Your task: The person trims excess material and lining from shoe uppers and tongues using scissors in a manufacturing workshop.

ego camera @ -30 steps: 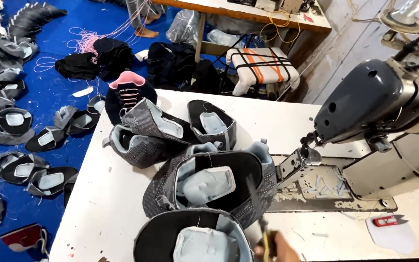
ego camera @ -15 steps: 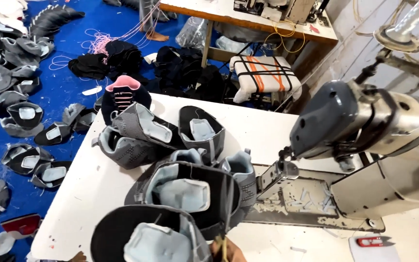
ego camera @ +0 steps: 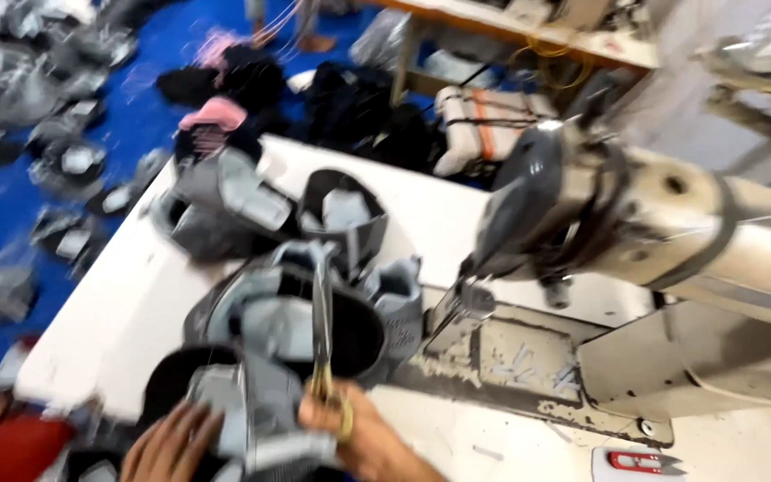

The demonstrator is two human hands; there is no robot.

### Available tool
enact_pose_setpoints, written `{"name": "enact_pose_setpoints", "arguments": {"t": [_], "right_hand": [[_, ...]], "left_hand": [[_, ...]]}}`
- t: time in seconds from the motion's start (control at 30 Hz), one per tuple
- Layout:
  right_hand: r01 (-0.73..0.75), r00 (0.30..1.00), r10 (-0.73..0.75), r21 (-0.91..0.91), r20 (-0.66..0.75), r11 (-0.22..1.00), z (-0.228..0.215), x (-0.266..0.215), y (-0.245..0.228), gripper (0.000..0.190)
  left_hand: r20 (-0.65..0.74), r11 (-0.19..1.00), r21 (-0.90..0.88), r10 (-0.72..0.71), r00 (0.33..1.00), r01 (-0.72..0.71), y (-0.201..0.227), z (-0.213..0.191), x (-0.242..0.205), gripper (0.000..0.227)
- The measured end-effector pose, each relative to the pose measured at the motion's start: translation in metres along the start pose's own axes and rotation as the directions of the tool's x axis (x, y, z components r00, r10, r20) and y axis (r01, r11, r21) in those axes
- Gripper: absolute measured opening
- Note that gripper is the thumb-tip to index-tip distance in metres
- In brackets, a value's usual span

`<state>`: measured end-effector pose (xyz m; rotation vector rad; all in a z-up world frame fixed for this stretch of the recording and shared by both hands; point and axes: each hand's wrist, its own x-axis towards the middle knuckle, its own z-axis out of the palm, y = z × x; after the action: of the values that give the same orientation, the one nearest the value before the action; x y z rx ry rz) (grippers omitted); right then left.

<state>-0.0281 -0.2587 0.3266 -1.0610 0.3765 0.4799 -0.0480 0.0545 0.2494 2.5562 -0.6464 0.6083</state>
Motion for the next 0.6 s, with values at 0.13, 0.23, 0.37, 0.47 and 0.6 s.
{"name": "enact_pose_setpoints", "arguments": {"t": [0.13,0.23,0.37,0.47,0.6], "right_hand": [[0.209,0.963,-0.18,-0.13,0.201,0.969,0.015,0.012,-0.015,0.04],[0.261,0.956,-0.207,-0.28,0.206,0.924,-0.003,0.019,0.01,0.032],[0.255,0.961,-0.193,-0.357,0.201,0.899,-0.014,0.013,0.038,0.029],[0.18,0.967,-0.103,-0.338,0.233,0.924,-0.01,-0.001,0.054,0.027],[0.185,0.946,-0.049,-0.408,0.32,0.894,0.011,-0.018,0.067,0.031]], "left_hand": [[-0.163,0.89,-0.329,-0.382,0.91,0.315,0.018,-0.037,0.018,0.048],[-0.241,0.699,-0.505,-0.677,0.695,0.506,0.034,-0.066,0.037,0.031],[-0.251,0.558,-0.602,-0.811,0.528,0.571,0.011,-0.08,0.068,0.027],[-0.227,0.621,-0.636,-0.717,0.659,0.457,-0.002,-0.096,0.087,0.023],[-0.02,0.347,-0.86,-0.756,0.654,0.375,-0.024,-0.093,0.086,0.026]]}}
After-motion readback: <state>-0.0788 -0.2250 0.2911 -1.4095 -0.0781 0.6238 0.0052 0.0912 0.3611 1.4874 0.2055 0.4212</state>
